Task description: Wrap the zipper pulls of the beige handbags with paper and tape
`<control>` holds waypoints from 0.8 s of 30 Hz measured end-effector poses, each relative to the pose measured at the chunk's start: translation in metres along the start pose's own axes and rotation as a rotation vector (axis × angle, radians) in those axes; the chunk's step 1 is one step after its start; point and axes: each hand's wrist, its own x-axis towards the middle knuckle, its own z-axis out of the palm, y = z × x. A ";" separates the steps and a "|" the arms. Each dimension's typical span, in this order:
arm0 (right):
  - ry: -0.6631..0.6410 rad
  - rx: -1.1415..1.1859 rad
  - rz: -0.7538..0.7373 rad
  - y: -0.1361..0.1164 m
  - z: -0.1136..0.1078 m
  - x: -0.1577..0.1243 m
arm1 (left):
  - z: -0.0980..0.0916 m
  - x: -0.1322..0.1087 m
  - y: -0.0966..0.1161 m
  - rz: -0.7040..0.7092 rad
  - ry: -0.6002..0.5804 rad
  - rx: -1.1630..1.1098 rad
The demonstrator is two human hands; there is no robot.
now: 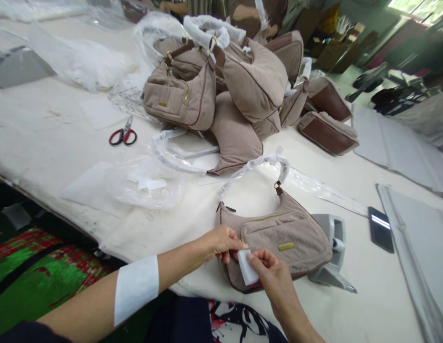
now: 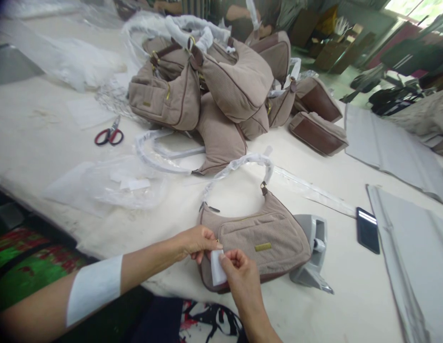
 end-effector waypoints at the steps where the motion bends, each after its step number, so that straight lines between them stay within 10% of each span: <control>1: -0.011 -0.033 -0.008 0.000 -0.002 -0.002 | 0.000 0.000 0.000 0.002 0.000 -0.009; 24: 0.059 -0.013 -0.012 0.006 0.003 0.002 | 0.001 0.002 -0.003 0.019 0.004 -0.047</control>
